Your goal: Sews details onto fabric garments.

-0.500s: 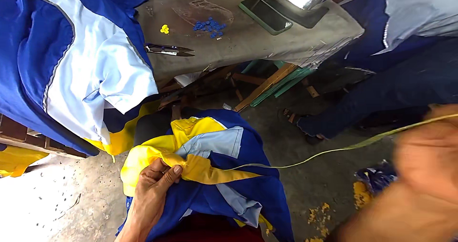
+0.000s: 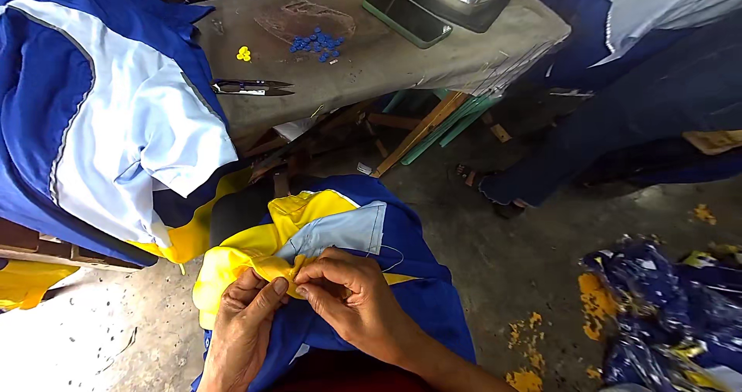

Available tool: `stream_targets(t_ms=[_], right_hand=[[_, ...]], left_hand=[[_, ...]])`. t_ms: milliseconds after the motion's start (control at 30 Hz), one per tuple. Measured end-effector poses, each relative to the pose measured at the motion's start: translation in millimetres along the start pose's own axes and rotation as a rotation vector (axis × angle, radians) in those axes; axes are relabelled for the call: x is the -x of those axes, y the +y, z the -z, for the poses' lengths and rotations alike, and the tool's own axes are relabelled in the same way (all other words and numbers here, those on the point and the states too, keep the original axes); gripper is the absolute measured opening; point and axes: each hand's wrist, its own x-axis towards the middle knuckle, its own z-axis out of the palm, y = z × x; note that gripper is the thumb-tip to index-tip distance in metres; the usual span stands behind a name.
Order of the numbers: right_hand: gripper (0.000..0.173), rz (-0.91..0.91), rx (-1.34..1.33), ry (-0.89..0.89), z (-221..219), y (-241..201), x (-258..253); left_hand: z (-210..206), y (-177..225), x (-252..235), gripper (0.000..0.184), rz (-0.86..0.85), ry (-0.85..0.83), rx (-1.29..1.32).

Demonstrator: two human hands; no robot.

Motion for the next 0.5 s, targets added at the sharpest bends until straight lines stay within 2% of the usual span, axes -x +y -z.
stream_targets(t_ms=[500], right_hand=[[0.014,0.005,0.062,0.014,1.2,-1.1,-2.4]], left_hand=[[1.1,-0.8,-0.4,0.02,-0.022,-0.014,0.041]])
